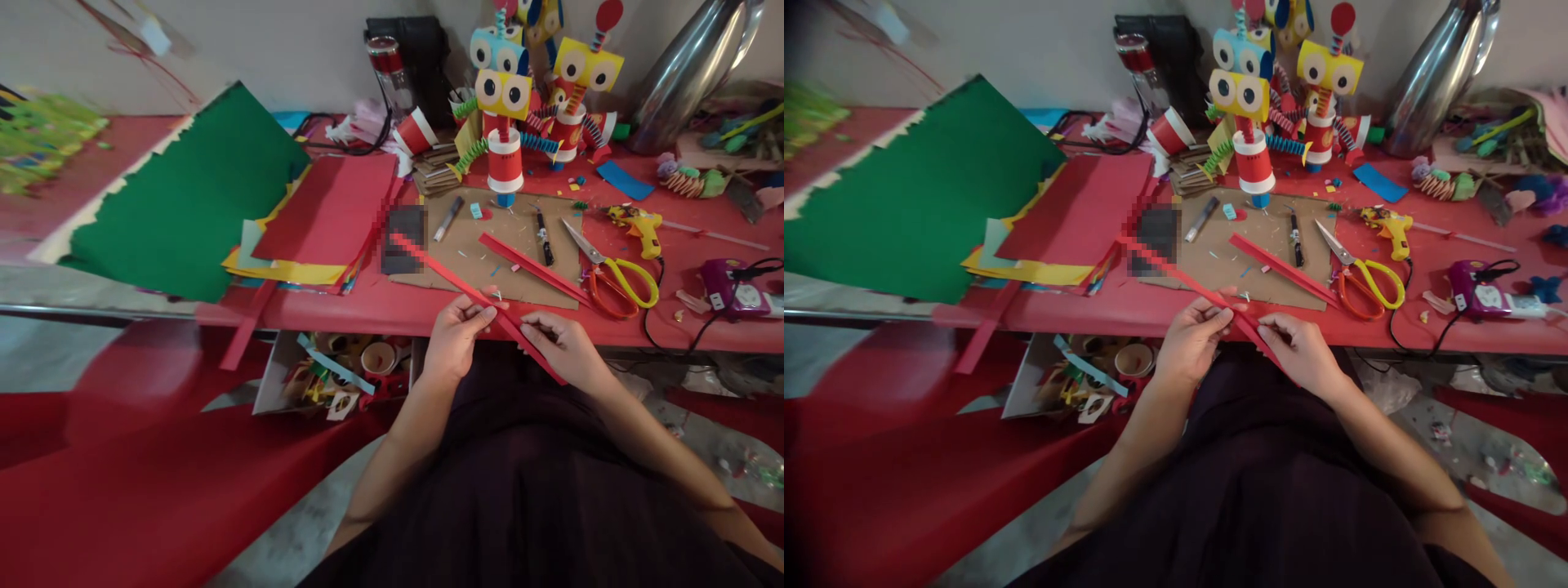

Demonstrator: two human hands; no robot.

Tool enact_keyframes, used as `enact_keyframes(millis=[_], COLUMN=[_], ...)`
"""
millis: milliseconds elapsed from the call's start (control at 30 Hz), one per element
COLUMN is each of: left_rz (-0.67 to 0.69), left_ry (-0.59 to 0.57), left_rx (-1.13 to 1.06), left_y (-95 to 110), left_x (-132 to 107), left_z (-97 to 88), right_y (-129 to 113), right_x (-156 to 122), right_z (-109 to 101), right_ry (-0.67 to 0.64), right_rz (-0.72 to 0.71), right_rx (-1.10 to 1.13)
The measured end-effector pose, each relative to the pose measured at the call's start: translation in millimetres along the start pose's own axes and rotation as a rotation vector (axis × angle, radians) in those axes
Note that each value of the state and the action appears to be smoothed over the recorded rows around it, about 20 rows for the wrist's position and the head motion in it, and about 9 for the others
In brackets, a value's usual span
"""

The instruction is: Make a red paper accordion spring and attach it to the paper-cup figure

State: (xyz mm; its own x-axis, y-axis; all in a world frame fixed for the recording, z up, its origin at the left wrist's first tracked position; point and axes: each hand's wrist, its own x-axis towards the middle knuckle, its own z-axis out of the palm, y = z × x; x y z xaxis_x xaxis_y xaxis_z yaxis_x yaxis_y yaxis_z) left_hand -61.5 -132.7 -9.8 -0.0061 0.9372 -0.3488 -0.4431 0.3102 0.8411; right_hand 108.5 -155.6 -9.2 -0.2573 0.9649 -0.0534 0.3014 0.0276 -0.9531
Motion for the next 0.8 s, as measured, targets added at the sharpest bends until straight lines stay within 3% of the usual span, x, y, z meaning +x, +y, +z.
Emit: enact_keyframes(millis=[333,567,700,800], left_rz=[-0.073,-0.042,-0.031,-0.013], left_ry=[0.116,0.080,0.001,0.004], left_rx=[0.075,0.100,0.035,0.025], left_y=[-3,-3,-2,-2], left_x=[-3,-9,-8,-7], left_z=[12.8,20.7,21.0,23.0], right_y=[1,-1,-1,-2], right_x=[-1,-3,-4,-6], right_z=[5,5,3,4], right_ry=[0.104,0.199,0.184,0.184], right_rz=[-0.019,-0.057,-0.118,-0.138], right_rx=[-0.146,-0.170,-0.162,-0.197])
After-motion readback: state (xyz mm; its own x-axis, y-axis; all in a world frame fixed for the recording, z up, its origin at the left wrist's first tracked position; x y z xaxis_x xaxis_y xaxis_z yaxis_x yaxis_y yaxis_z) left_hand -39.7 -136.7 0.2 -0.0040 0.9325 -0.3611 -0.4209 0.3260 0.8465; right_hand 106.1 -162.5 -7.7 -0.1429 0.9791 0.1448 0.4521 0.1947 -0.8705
